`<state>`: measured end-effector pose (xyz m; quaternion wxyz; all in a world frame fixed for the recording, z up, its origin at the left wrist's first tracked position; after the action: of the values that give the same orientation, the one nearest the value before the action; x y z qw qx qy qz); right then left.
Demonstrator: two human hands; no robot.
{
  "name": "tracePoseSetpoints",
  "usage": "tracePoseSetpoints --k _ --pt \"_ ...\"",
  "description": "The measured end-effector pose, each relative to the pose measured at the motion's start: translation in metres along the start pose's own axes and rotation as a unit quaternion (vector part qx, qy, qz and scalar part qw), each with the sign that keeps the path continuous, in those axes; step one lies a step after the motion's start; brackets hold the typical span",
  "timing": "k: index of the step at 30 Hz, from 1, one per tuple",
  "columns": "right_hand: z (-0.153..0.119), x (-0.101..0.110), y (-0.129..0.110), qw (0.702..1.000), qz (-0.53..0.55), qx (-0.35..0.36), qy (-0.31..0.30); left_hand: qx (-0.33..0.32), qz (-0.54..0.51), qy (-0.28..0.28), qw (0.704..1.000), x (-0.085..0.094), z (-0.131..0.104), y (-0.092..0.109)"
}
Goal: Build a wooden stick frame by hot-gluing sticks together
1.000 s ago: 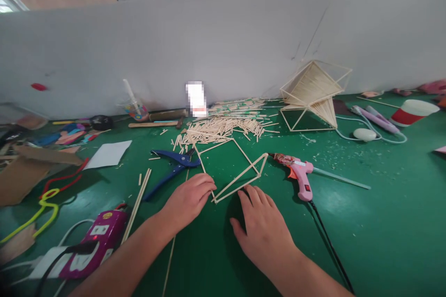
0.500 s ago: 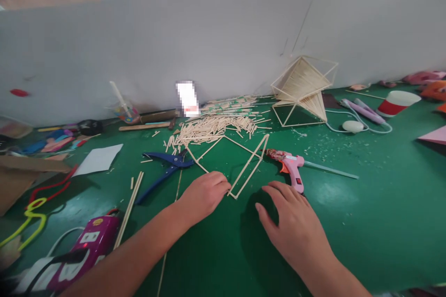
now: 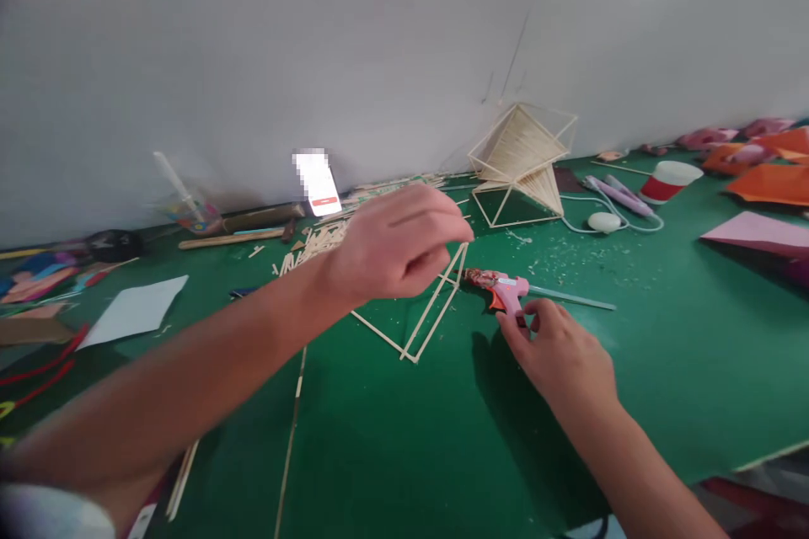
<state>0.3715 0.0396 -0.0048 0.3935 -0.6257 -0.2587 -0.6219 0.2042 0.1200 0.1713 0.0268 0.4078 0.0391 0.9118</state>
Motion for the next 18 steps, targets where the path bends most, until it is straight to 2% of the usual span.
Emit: tracePoseSetpoints --k 3,4,6,9,11,12,14,15,16,18 --pt "0.009 -0.012 -0.002 0.999 0.006 -0.015 -0.035 -0.108 0.009 -0.146 0.983 -0.026 0.009 0.003" --pt "0.011 -0.015 -0.002 0.999 0.006 -0.019 -0.038 -0.117 0.001 -0.164 0.980 -0.027 0.010 0.002" --pt "0.014 -0.021 -0.001 0.999 0.014 -0.026 -0.043 -0.090 -0.022 -0.141 0.986 -0.015 0.013 -0.004" --pt "0.016 -0.026 0.003 0.997 0.042 -0.042 -0.049 0.026 -0.112 0.008 0.993 0.023 0.010 -0.014" --pt "0.017 -0.026 0.006 0.995 0.071 -0.053 -0.045 0.124 -0.204 0.079 0.968 0.035 -0.007 -0.023" --pt "0.016 -0.025 0.007 0.994 0.087 -0.059 -0.040 0.146 -0.243 0.072 0.956 0.031 -0.018 -0.022" --pt "0.015 -0.022 0.011 0.989 0.123 -0.073 -0.028 0.168 -0.284 0.021 0.944 0.016 -0.045 -0.018" --pt "0.014 -0.021 0.013 0.986 0.144 -0.084 -0.025 0.206 -0.300 -0.003 0.931 0.005 -0.062 -0.021" --pt "0.013 -0.020 0.015 0.981 0.167 -0.098 -0.023 0.266 -0.328 -0.026 0.906 -0.008 -0.082 -0.027" --pt "0.008 -0.018 0.020 0.966 0.226 -0.127 -0.025 0.385 -0.395 -0.043 0.833 -0.032 -0.122 -0.039"
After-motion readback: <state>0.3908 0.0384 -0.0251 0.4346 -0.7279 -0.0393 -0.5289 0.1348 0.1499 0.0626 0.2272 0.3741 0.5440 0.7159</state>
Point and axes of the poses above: each hand's wrist, its own z-axis towards the middle knuckle, its own x-axis out of the back of the hand, y = z × x, the point moved 8 cm from there along z, towards the middle knuckle, and after that the axes turned 5 degrees about -z, right-handed, at the moved point
